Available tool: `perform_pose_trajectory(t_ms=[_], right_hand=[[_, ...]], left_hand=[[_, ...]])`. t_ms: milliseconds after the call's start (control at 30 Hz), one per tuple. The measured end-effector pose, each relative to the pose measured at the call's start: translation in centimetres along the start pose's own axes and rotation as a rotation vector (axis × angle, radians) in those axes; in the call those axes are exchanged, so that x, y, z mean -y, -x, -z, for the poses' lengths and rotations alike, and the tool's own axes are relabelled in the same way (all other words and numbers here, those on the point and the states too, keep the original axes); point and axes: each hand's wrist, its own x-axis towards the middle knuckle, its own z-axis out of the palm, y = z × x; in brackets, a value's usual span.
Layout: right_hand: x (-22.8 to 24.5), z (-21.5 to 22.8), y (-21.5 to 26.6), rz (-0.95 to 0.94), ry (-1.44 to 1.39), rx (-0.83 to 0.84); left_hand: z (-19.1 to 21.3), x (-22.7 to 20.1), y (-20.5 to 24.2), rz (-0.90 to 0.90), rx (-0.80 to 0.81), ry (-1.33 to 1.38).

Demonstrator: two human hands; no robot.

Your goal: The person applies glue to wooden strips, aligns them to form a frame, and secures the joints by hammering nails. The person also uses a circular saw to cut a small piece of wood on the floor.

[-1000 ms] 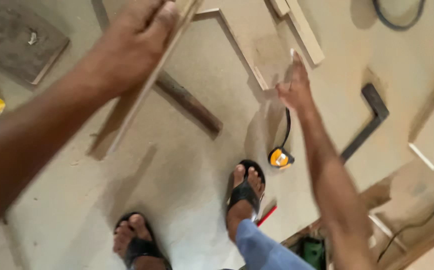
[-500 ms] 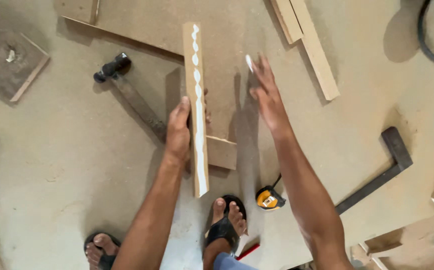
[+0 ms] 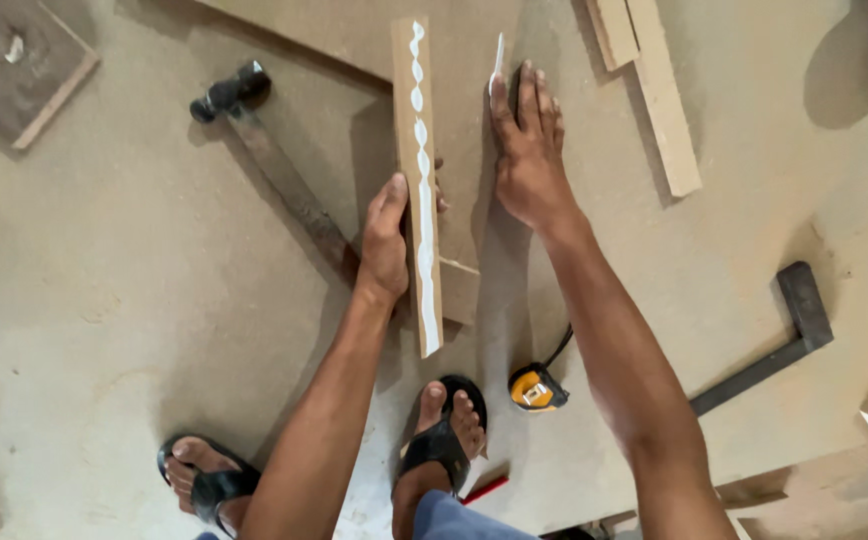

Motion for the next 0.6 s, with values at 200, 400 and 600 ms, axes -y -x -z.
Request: perform_pose_trajectory(t_ms=[200, 400, 600], right_hand=[[2.6, 0.7, 3.7, 0.011, 0.195, 0.094], [4.0, 0.5, 6.8, 0.052, 0.35, 0.142], [5.1, 0.3, 9.8, 0.114, 0.582, 0.184]], left_hand=[[0.4, 0.0, 0.1, -0.021, 0.012, -0.04], [0.2, -0.3, 0.1, -0.039, 0.028, 0.009], [0.7, 0.3, -0.1, -0.054, 0.04, 0.007]])
